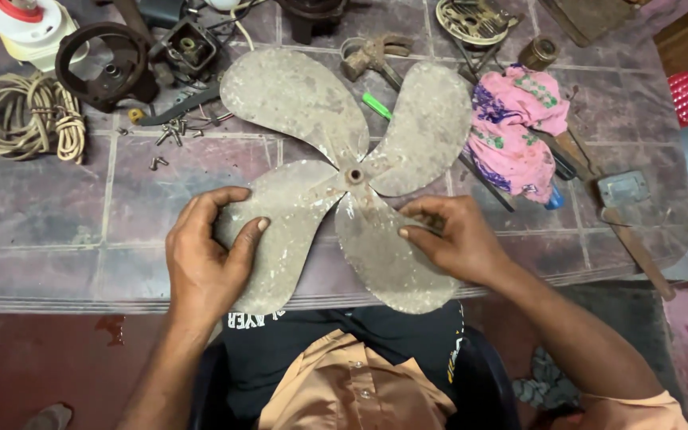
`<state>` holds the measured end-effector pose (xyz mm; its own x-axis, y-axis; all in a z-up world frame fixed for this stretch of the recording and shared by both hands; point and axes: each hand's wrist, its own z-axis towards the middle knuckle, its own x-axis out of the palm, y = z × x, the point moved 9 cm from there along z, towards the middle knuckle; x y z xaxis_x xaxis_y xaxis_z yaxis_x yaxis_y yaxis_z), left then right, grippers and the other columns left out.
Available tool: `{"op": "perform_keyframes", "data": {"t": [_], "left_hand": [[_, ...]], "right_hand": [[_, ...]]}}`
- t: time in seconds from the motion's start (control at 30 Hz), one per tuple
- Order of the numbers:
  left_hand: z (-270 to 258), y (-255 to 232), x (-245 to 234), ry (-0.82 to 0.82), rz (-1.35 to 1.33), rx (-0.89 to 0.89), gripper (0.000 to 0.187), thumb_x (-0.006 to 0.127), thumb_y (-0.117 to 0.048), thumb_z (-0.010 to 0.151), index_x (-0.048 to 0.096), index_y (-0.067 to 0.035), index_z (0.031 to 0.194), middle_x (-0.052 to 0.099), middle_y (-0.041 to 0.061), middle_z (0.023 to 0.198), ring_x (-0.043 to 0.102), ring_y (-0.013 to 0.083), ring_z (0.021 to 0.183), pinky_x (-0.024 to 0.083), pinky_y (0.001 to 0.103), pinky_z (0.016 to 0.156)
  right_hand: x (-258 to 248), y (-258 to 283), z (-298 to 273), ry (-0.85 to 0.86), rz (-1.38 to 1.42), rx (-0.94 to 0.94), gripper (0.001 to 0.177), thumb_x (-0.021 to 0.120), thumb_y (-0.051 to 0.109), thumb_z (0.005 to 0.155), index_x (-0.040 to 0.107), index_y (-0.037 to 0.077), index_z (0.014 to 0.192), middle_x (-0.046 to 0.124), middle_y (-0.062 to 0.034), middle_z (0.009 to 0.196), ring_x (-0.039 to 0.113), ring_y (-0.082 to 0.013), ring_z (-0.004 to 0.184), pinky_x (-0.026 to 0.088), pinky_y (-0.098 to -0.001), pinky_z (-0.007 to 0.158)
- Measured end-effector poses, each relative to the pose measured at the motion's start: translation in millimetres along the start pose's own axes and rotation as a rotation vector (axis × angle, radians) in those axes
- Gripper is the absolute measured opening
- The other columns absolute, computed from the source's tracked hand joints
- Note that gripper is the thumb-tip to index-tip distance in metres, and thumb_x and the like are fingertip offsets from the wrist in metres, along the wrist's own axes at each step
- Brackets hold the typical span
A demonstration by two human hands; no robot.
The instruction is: The recorder is repairing an old metal fan by cleaning the blades and using various tools to adjust the mechanism.
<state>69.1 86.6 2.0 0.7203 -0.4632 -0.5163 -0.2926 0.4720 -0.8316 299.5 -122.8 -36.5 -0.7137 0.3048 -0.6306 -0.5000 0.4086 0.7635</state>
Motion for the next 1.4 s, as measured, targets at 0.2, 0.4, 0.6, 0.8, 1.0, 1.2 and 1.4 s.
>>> {"op": "perform_keyframes", "data": {"t": [0.2, 0.4, 0.6, 0.8, 1.0, 1.2, 1.4], "left_hand": [[0, -7, -2, -0.010, 0.107, 0.144, 0.038, 0.083, -0.013, 0.085, 0.067, 0.001, 0.117, 0.070, 0.017, 0.111, 0.066, 0.0346, 0.101, 0.052, 0.041, 0.088], [0, -25, 3, 0.005, 0.175, 0.248, 0.048, 0.086, -0.022, 0.081, 0.066, -0.002, 0.120, 0.062, 0.021, 0.135, 0.054, 0.0407, 0.130, 0.043, 0.049, 0.111], [7, -38, 9, 0.072, 0.208, 0.289, 0.059, 0.090, -0.027, 0.071, 0.068, -0.006, 0.122, 0.058, 0.019, 0.139, 0.048, 0.0413, 0.139, 0.032, 0.055, 0.115], [17, -23, 23, 0.171, 0.100, 0.214, 0.065, 0.092, -0.025, 0.069, 0.066, -0.005, 0.126, 0.058, 0.017, 0.140, 0.055, 0.0400, 0.131, 0.046, 0.047, 0.108], [25, -38, 24, 0.183, 0.262, 0.207, 0.085, 0.091, -0.032, 0.064, 0.057, -0.006, 0.138, 0.061, 0.014, 0.136, 0.057, 0.0352, 0.125, 0.039, 0.051, 0.107], [30, -43, 31, 0.273, 0.347, 0.193, 0.087, 0.089, -0.028, 0.065, 0.055, -0.012, 0.143, 0.058, 0.015, 0.137, 0.052, 0.0373, 0.122, 0.038, 0.052, 0.104], [26, -36, 31, 0.243, 0.259, 0.206, 0.086, 0.091, -0.028, 0.062, 0.057, -0.011, 0.139, 0.061, 0.015, 0.136, 0.054, 0.0388, 0.124, 0.038, 0.052, 0.103]], "right_hand": [[-4, 21, 10, -0.026, -0.048, -0.093, 0.023, 0.077, 0.008, 0.085, 0.074, -0.002, 0.106, 0.077, -0.0106, 0.088, 0.070, -0.0132, 0.074, 0.055, -0.0292, 0.067], [-10, 48, 10, -0.081, -0.149, -0.271, 0.024, 0.077, 0.008, 0.085, 0.073, -0.002, 0.107, 0.071, -0.0138, 0.090, 0.069, -0.0216, 0.075, 0.052, -0.0336, 0.066], [-13, 46, 14, -0.072, -0.145, -0.254, 0.027, 0.079, 0.010, 0.083, 0.074, -0.001, 0.107, 0.070, -0.0108, 0.086, 0.064, -0.0177, 0.067, 0.048, -0.0314, 0.057], [-15, 38, 13, -0.067, -0.100, -0.345, 0.027, 0.082, 0.013, 0.085, 0.074, 0.001, 0.107, 0.070, -0.0087, 0.091, 0.066, -0.0164, 0.074, 0.050, -0.0297, 0.062], [-15, 33, 18, -0.046, -0.090, -0.286, 0.030, 0.085, 0.015, 0.080, 0.075, 0.001, 0.104, 0.071, -0.0079, 0.089, 0.065, -0.0155, 0.069, 0.049, -0.0295, 0.057], [-11, 18, 22, -0.022, -0.070, -0.242, 0.027, 0.086, 0.014, 0.078, 0.076, 0.004, 0.101, 0.071, -0.0054, 0.085, 0.061, -0.0127, 0.060, 0.046, -0.0280, 0.053], [-13, 22, 20, -0.060, -0.067, -0.268, 0.027, 0.087, 0.014, 0.078, 0.076, 0.004, 0.101, 0.070, -0.0053, 0.085, 0.056, -0.0125, 0.059, 0.042, -0.0293, 0.052]]}}
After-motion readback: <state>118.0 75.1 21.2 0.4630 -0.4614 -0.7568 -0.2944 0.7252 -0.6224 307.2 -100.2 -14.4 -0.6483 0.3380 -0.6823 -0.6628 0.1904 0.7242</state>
